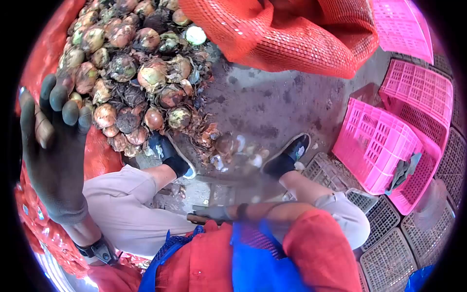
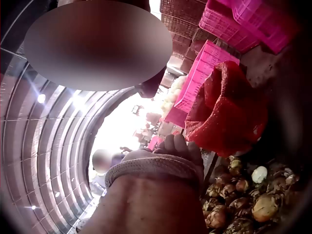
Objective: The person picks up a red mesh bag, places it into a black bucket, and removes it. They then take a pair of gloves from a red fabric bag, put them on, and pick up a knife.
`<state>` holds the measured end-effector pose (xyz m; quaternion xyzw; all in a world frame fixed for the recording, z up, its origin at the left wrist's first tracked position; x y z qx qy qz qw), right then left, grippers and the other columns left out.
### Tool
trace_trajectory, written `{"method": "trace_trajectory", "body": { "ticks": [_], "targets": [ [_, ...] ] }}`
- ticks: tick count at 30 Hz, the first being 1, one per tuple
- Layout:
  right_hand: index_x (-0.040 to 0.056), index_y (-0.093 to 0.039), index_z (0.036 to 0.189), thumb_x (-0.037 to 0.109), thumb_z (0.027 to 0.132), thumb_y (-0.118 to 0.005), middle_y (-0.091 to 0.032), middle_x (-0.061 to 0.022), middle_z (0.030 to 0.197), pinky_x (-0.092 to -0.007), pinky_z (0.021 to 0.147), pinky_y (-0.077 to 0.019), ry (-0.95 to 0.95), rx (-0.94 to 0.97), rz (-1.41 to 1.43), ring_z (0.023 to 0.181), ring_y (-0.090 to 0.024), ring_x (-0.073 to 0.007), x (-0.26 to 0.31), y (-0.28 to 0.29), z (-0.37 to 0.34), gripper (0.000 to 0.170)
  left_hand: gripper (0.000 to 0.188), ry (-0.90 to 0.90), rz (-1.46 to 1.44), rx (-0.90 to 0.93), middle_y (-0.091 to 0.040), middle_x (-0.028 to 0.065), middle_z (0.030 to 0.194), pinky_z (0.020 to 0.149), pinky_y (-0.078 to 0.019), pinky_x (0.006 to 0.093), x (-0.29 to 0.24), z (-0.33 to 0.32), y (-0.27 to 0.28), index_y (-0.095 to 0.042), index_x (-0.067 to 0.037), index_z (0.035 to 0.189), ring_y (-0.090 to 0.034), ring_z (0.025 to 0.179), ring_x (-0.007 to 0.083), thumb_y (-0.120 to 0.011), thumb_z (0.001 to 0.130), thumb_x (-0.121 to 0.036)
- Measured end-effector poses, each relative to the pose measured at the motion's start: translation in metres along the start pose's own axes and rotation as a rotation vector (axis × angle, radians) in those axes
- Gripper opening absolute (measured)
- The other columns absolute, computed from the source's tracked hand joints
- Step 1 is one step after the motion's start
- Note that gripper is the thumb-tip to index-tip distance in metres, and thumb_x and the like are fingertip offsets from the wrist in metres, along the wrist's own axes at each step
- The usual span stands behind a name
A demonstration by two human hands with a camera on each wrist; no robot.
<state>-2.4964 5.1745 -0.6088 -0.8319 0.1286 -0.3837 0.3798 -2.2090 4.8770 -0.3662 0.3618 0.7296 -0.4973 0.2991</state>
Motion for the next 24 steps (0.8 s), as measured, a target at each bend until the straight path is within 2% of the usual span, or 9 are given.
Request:
{"method": "trace_trajectory", "body": {
  "ticks": [1,2,7,9,10,11,13,19,24],
  "targets": [
    [0.0178,-0.034,0.158,0.064,0.098,-0.041,-0.043,-0.0014,0.157,-0.0454,0.103,-0.0444,-0.052,0.043,-0.018,0.136,-0.045,-0.0141,0.051,0.004,-0.023,0.076,0.044,0.045,-0.017,-0.057,-0.056,0.0074,0.112,0.093,-0.0422,0.0358,0.004,0.007,0.0,-0.048,0.002,0.136,-0.051,0.091,0.0193,-0.041,0.109,-0.031],
    [0.0154,-0.052,0.14,0.049,0.104,-0.044,-0.064,-0.0025,0.113,-0.0311,0.086,-0.0495,-0.113,-0.118,0.173,0.1,-0.059,-0.0158,0.056,-0.005,-0.009,0.05,0.046,0.034,0.004,0.042,-0.06,0.0076,0.113,0.093,-0.0426,0.0331,0.008,0.013,0.0,-0.05,0.003,0.137,-0.053,0.093,0.0186,-0.041,0.109,-0.032],
    [0.0121,-0.053,0.143,0.052,0.102,-0.045,-0.065,-0.0045,0.128,-0.0333,0.093,-0.0497,0.06,-0.097,0.706,0.106,-0.062,-0.0181,0.011,-0.021,0.051,0.058,0.051,0.064,0.042,0.194,-0.062,0.0077,0.118,0.095,-0.0452,0.0317,0.02,0.01,-0.017,-0.046,0.003,0.143,-0.056,0.101,0.0181,-0.044,0.108,-0.034],
    [0.0086,-0.053,0.143,0.061,0.097,-0.047,-0.064,-0.009,0.132,-0.0394,0.096,-0.05,-0.118,-0.299,0.232,0.113,-0.062,-0.0224,0.07,-0.006,-0.012,0.069,0.052,0.082,0.012,0.221,-0.062,0.007,0.119,0.097,-0.0458,0.0318,0.022,0.007,-0.025,-0.047,0.003,0.142,-0.057,0.104,0.0177,-0.046,0.107,-0.035],
    [0.0059,-0.06,0.135,0.069,0.092,-0.047,-0.066,-0.0152,0.129,-0.0444,0.097,-0.0487,0.19,-0.688,-0.246,0.113,-0.064,-0.0301,0.034,0.019,0.05,0.078,0.051,0.116,-0.053,0.404,-0.062,0.0077,0.125,0.099,-0.0454,0.0327,0.021,0.001,-0.034,-0.046,0.002,0.143,-0.058,0.109,0.0176,-0.045,0.107,-0.034],
    [0.0049,-0.063,0.13,0.069,0.09,-0.047,-0.067,-0.0178,0.125,-0.0453,0.097,-0.0485,0.16,-0.659,-0.254,0.111,-0.064,-0.0336,-0.019,0.036,0.099,0.077,0.046,0.102,-0.084,0.359,-0.057,0.01,0.137,0.104,-0.0449,0.034,0.02,-0.003,-0.035,-0.046,0.004,0.142,-0.057,0.119,0.0203,-0.045,0.108,-0.026],
    [0.0008,-0.07,0.117,0.066,0.088,-0.047,-0.07,-0.023,0.117,-0.0468,0.097,-0.0486,0.178,-0.821,-0.349,0.109,-0.065,-0.0401,0.018,0.043,0.026,0.075,0.047,-0.039,0.015,0.178,-0.06,0.0141,0.132,0.1,-0.0479,0.0356,0.03,-0.02,-0.057,-0.053,0.004,0.137,-0.061,0.114,0.0215,-0.048,0.106,-0.032],
    [0.0059,-0.068,0.122,0.047,0.09,-0.057,-0.069,-0.0218,0.117,-0.0446,0.094,-0.0512,-0.178,-1.212,-0.628,0.108,-0.066,-0.0373,0.106,-0.05,-0.196,0.053,0.046,0.107,-0.036,0.384,-0.059,0.0131,0.136,0.1,-0.0501,0.0349,0.055,-0.023,-0.102,-0.053,-0.002,0.138,-0.061,0.117,0.0213,-0.05,0.106,-0.034],
    [0.0065,-0.065,0.125,0.036,0.093,-0.058,-0.068,-0.0221,0.119,-0.043,0.1,-0.0504,0.052,-2.136,-0.545,0.112,-0.066,-0.0327,0.06,-0.179,-0.363,0.044,0.05,-0.013,-0.005,0.445,-0.046,0.0113,0.152,0.114,-0.0406,0.0399,0.077,0.011,-0.101,-0.042,-0.007,0.148,-0.049,0.136,0.0251,-0.049,0.106,-0.032]
  ]
}}
Point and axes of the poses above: each hand's wrist, its own z-axis towards the middle knuckle, its own y-axis out of the back of the hand, x = y × z, the point moved 3 cm from there along z, towards the middle knuckle
